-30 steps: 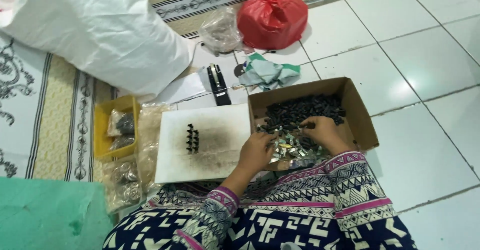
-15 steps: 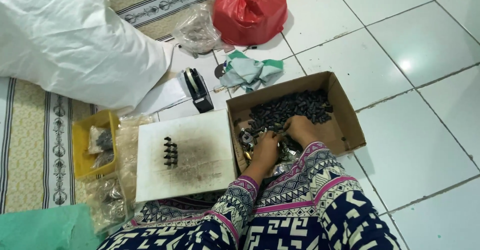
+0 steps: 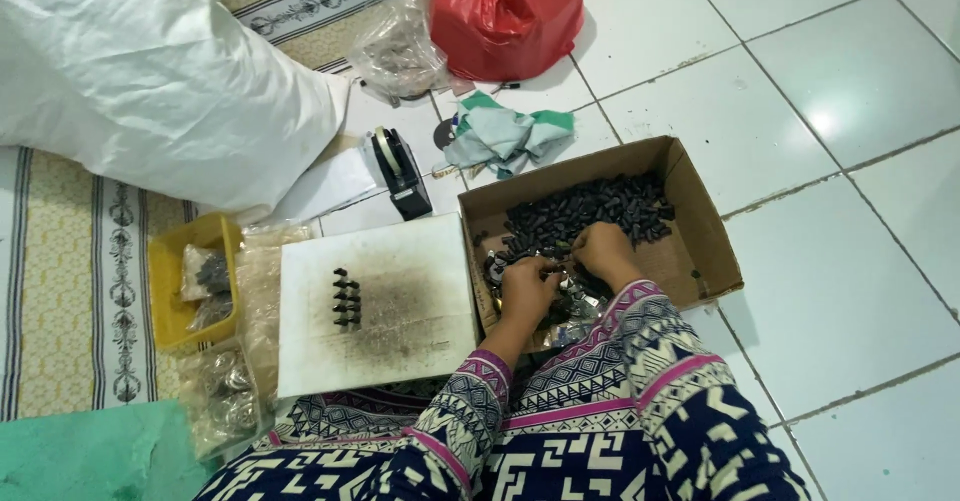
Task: The person picks up and organizes small black mechanical components from a cardboard box, placing some into small plastic bags and arranging others on a white board.
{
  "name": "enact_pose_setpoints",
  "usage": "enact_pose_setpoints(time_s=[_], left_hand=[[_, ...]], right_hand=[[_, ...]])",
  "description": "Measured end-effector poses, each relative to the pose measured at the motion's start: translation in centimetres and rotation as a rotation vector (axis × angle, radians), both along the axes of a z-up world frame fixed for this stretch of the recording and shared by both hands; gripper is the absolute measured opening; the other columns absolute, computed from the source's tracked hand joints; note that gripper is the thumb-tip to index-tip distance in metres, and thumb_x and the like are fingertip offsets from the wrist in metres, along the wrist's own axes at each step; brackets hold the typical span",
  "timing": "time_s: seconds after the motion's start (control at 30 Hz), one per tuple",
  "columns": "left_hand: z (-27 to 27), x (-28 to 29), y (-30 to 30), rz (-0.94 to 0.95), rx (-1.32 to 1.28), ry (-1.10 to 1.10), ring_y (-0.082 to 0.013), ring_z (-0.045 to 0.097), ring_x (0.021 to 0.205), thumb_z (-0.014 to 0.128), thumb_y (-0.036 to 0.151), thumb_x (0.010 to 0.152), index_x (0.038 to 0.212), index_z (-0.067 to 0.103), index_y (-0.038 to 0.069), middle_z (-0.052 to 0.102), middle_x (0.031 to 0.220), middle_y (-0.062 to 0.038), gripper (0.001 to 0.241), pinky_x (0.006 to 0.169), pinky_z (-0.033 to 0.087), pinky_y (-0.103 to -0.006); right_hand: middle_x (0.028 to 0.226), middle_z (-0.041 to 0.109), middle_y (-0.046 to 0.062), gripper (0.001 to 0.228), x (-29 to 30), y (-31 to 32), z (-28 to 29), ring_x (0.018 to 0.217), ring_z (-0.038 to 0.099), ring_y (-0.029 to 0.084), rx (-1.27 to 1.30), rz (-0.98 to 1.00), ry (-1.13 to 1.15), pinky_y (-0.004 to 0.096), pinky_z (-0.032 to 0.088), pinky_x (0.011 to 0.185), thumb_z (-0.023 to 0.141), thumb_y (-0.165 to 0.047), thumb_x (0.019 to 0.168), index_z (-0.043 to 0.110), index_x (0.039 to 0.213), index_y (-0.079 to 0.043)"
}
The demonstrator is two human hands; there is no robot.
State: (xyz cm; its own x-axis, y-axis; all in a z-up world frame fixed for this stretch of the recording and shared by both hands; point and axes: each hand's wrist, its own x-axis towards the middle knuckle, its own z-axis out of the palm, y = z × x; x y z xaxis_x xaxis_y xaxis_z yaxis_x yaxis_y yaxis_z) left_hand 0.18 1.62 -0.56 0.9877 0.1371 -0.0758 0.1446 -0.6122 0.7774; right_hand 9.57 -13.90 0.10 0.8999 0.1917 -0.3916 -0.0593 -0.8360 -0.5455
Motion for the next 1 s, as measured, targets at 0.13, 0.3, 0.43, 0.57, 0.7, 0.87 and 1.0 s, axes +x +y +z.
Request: enact_pose_setpoints(time_s=[0.13, 0.3, 0.43, 0.57, 0.7, 0.87, 1.0], left_hand=[[5.3, -1.2, 1.1, 0.135, -0.252, 0.083, -0.0235, 0.072, 0.088, 0.078, 0.02, 0.088, 0.103, 0.078, 0.011, 0.07, 0.086, -0.006, 0.018, 0.071, 0.062, -0.0343], [13.0, -4.4, 4.2, 0.292, -0.38, -0.072, -0.0279, 0.075, 0.082, 0.086, 0.009, 0.073, 0.091, 0.076, -0.001, 0.074, 0.081, -0.021, 0.022, 0.068, 0.063, -0.0341], [13.8, -7.3, 7.8, 0.354, -0.352, -0.114, -0.0239, 0.076, 0.078, 0.089, 0.01, 0.072, 0.088, 0.077, 0.002, 0.075, 0.078, -0.017, 0.021, 0.066, 0.064, -0.0306], [15.1, -10.4, 10.4, 0.404, -0.382, -0.127, -0.0204, 0.075, 0.073, 0.089, 0.012, 0.073, 0.085, 0.079, 0.004, 0.075, 0.073, -0.014, 0.018, 0.06, 0.066, -0.0282], [16.8, -13.0, 11.9, 0.431, -0.336, -0.202, -0.023, 0.076, 0.072, 0.087, 0.009, 0.072, 0.084, 0.078, 0.001, 0.075, 0.073, -0.019, 0.017, 0.058, 0.065, -0.0305], [16.6, -15.1, 14.0, 0.384, -0.264, -0.233, -0.0238, 0.077, 0.067, 0.086, 0.008, 0.073, 0.085, 0.08, 0.002, 0.075, 0.069, -0.016, 0.014, 0.052, 0.065, -0.0292], [16.2, -15.9, 14.9, 0.375, -0.273, -0.225, -0.0281, 0.076, 0.07, 0.085, 0.006, 0.07, 0.086, 0.079, 0.0, 0.073, 0.069, -0.019, 0.018, 0.056, 0.066, -0.0295]], right_hand=[[0.109, 0.077, 0.024, 0.027, -1.3, 0.4, 4.0, 0.114, 0.068, 0.043, 0.158, -0.052, 0.016, 0.051, 0.056, 0.093, 0.071, -0.014, 0.086, 0.079, 0.108, 0.0], [0.085, 0.076, 0.018, 0.025, -5.5, 3.7, 10.9, 0.08, 0.07, 0.022, 0.668, -0.203, 0.051, 0.035, 0.057, 0.071, 0.08, -0.015, 0.084, 0.079, 0.105, -0.001], [0.073, 0.071, 0.008, 0.023, -8.8, 7.5, 13.4, 0.071, 0.063, 0.013, 0.8, -0.104, -0.037, 0.026, 0.053, 0.065, 0.081, -0.014, 0.08, 0.081, 0.102, -0.006], [0.07, 0.073, 0.01, 0.016, -11.9, 10.5, 14.3, 0.07, 0.066, 0.017, 0.776, 0.043, -0.191, 0.028, 0.057, 0.063, 0.085, -0.013, 0.079, 0.083, 0.095, -0.009], [0.071, 0.074, 0.008, 0.01, -13.5, 12.4, 15.1, 0.072, 0.071, 0.02, 0.738, 0.224, -0.353, 0.029, 0.06, 0.058, 0.083, -0.014, 0.081, 0.083, 0.091, -0.013], [0.069, 0.075, 0.007, 0.008, -14.7, 13.7, 16.5, 0.073, 0.071, 0.02, 0.698, 0.374, -0.388, 0.028, 0.061, 0.057, 0.08, -0.01, 0.079, 0.082, 0.087, -0.01], [0.069, 0.073, 0.012, 0.008, -15.7, 14.6, 18.6, 0.073, 0.072, 0.025, 0.541, 0.484, -0.404, 0.032, 0.063, 0.059, 0.078, -0.012, 0.08, 0.079, 0.085, -0.006]])
